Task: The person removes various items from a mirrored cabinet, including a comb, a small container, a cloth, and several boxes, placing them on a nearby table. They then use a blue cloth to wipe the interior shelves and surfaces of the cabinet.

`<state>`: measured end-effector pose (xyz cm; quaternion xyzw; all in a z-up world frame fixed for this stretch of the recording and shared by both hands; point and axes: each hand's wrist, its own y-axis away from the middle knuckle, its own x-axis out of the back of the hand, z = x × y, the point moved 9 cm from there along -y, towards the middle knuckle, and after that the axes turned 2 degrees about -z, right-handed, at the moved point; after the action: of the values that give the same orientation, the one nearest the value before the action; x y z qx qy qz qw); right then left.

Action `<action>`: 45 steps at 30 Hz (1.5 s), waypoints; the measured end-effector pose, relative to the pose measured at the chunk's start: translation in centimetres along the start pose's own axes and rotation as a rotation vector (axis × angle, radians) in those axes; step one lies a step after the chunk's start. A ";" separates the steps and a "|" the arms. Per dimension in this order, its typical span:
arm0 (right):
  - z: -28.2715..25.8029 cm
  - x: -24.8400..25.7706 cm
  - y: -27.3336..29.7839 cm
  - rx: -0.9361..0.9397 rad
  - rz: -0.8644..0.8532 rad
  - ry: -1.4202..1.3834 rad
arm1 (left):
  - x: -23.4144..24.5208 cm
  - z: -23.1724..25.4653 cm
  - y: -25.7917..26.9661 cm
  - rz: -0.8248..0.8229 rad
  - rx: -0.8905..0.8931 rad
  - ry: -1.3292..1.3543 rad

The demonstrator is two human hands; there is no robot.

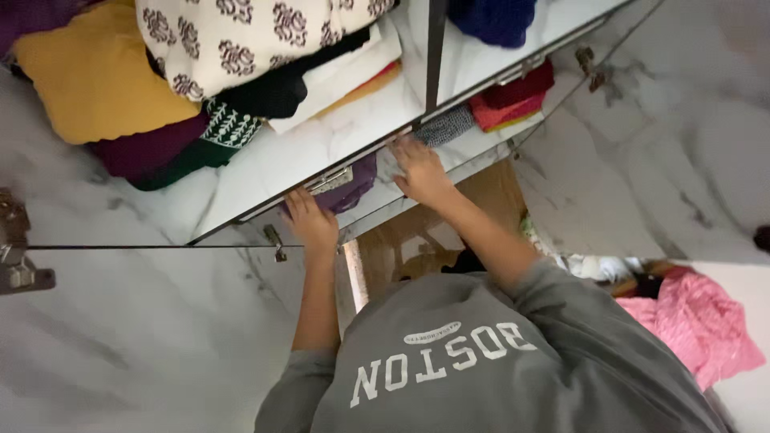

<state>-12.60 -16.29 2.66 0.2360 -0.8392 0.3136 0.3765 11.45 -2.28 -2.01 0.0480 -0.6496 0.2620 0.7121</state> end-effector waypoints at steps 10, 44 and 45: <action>13.5 20.7 -2.2 -0.456 0.110 -0.550 | 2.3 10.9 0.5 0.181 0.268 0.263; 20.8 16.4 -19.9 0.229 -0.063 0.036 | 1.6 30.4 6.3 0.278 0.823 1.764; 19.9 16.7 -19.1 0.275 0.000 0.057 | 1.4 30.4 6.8 0.258 0.864 1.767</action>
<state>-20.30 -46.17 11.99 0.2762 -0.7774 0.4322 0.3641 -18.84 -8.41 2.07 0.0197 0.2656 0.4934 0.8280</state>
